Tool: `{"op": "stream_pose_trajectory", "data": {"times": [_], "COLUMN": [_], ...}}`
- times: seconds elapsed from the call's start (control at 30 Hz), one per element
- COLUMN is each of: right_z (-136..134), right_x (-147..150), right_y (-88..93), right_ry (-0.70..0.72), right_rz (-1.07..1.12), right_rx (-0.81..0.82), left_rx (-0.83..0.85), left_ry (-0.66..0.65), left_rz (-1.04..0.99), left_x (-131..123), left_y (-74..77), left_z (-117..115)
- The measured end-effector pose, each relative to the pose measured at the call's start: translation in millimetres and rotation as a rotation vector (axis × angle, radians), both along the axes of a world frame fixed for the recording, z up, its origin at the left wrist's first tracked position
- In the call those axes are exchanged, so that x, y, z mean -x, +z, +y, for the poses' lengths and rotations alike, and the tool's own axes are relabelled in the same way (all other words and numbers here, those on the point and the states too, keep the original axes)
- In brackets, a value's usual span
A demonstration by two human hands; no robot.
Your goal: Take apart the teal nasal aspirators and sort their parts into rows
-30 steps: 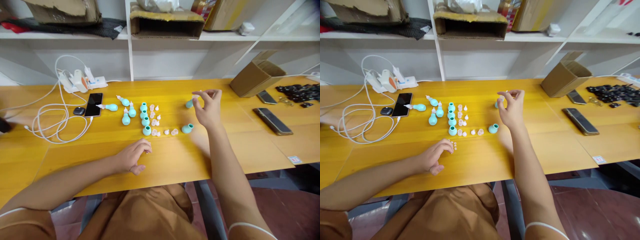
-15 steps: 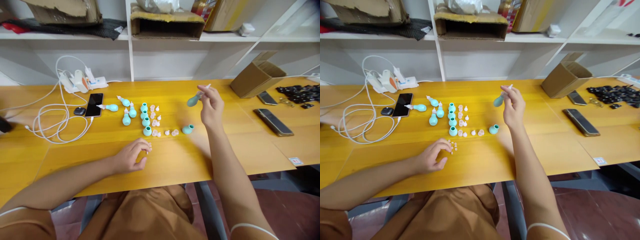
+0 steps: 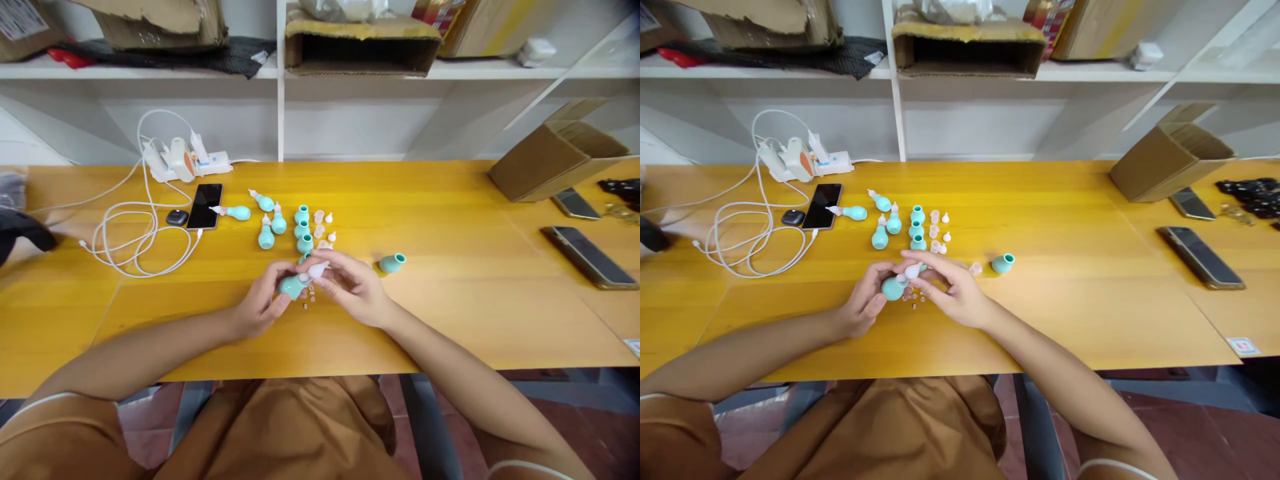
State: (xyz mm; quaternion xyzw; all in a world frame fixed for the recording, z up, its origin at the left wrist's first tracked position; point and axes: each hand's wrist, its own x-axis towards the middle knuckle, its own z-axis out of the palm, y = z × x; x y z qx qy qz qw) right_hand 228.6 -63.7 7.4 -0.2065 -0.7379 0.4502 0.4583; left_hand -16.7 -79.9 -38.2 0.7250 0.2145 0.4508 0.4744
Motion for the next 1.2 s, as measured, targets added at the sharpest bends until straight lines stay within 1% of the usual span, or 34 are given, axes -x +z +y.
{"op": "stream_pose_trajectory", "data": {"times": [0.03, 0.1, 0.2, 0.3, 0.4, 0.5, 0.57, 0.63, 0.8, 0.97, 1.03, 1.07, 1.2], "right_z": [0, 3, 8, 10, 9, 10, 11, 13, 16, 17, 17, 16, 14], "right_x": [2, 3, 1, -3, -7, -8, -9, -10, -10, -13, -16, -17, -20], "right_y": [-1.3, -0.4, 4.9, 9.4, 11.8, 12.9, 13.0, 12.6, 9.7, 9.2, 11.8, 13.6, 18.3], "right_ry": [0.005, -0.009, -0.035, -0.051, -0.074, -0.095, -0.094, -0.081, -0.026, 0.071, 0.092, 0.081, -0.048], "right_rz": [-0.019, -0.079, -0.158, -0.200, -0.207, -0.187, -0.175, -0.148, -0.027, 0.058, 0.080, 0.082, 0.019], "right_rx": [-0.034, -0.140, -0.281, -0.298, -0.280, -0.235, -0.174, -0.070, 0.263, 0.489, 0.506, 0.480, 0.240], "left_rx": [0.060, 0.148, 0.183, 0.166, 0.119, 0.058, 0.025, -0.003, -0.061, -0.152, -0.226, -0.269, -0.419], "left_ry": [-0.023, -0.015, 0.090, 0.175, 0.195, 0.205, 0.216, 0.223, 0.239, 0.222, 0.246, 0.266, 0.331], "left_rz": [0.001, 0.049, 0.195, 0.293, 0.347, 0.386, 0.402, 0.414, 0.473, 0.520, 0.550, 0.578, 0.724], "left_x": [0, 1, 1, -1, -3, -4, -5, -6, -6, -2, -2, -2, -3], "left_y": [1.3, 6.7, 17.3, 25.7, 30.5, 32.0, 31.7, 31.0, 30.3, 29.4, 27.8, 26.7, 20.0], "left_z": [0, 1, 4, 6, 5, 4, 4, 4, 3, 4, 6, 6, 8]}}
